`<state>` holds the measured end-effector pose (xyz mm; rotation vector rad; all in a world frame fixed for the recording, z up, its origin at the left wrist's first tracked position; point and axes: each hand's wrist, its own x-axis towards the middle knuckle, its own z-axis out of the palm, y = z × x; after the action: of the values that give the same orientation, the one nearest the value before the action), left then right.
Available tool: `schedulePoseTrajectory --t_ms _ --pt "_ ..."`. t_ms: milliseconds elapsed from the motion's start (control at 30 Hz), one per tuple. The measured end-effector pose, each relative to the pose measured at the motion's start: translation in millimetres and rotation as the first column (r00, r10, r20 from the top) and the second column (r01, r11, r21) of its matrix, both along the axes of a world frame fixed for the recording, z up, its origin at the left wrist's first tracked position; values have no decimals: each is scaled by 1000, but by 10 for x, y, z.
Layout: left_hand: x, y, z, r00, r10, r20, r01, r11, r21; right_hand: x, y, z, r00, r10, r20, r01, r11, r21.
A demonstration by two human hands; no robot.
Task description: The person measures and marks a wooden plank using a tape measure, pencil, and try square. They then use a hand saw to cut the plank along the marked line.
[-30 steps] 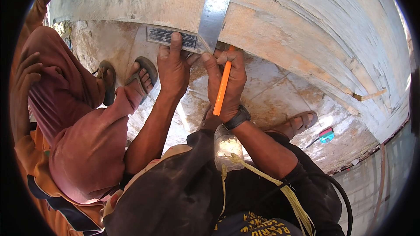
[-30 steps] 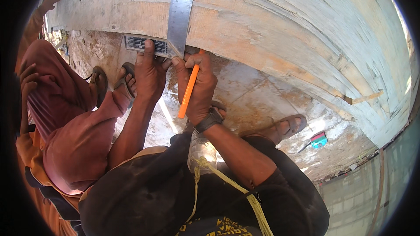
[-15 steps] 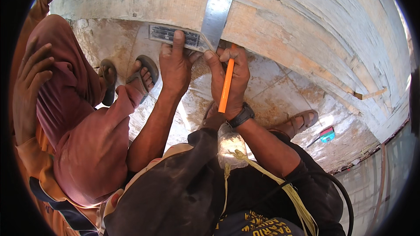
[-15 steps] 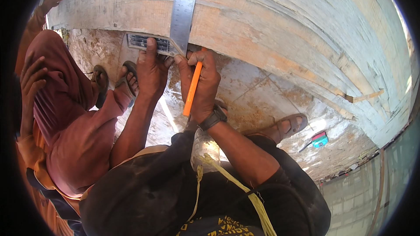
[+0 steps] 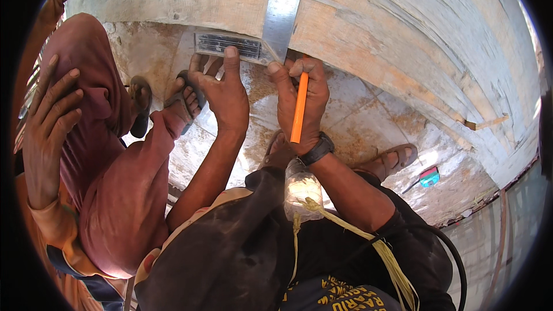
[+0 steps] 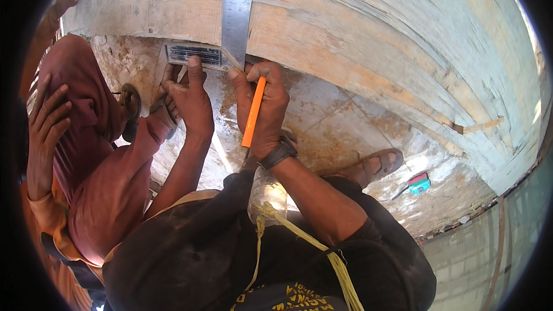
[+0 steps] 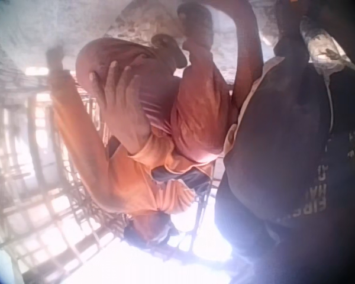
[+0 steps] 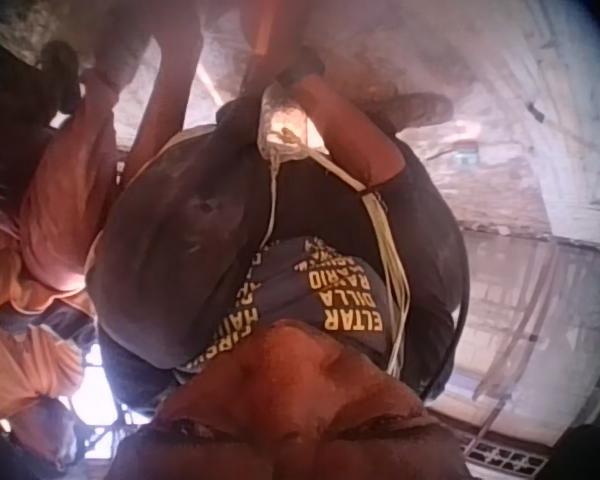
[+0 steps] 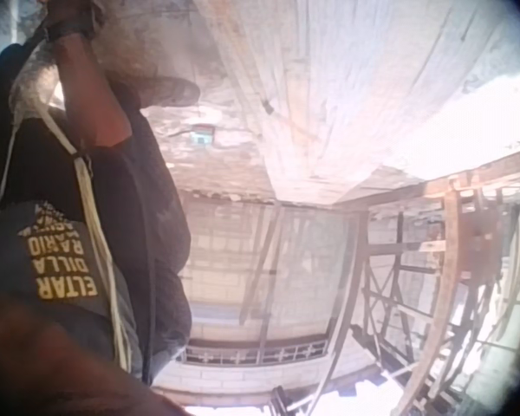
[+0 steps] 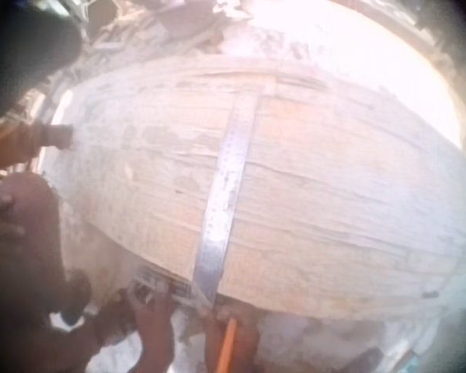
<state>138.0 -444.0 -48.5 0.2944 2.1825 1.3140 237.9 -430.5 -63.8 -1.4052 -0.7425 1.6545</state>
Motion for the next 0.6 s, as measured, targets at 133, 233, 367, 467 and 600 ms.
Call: schedulePoseTrajectory --t_ms 133,233,367,467,600 --pt "-72 -252 -106 923 -289 -255 282 957 -63 17 5 -20 999 25 41 -26 999 26" --pt "-65 -287 -33 810 -475 -344 422 880 -219 24 1 -16 997 52 62 -55 997 47" --pt "-66 -269 38 743 -584 -327 483 806 -341 17 19 -19 998 32 49 -35 998 43" --pt "-73 -282 69 692 -650 -314 548 756 -357 42 26 4 999 44 20 -44 999 -6" --pt "-39 -208 77 667 -671 -324 579 740 -340 57 20 -74 997 62 48 -65 996 54"
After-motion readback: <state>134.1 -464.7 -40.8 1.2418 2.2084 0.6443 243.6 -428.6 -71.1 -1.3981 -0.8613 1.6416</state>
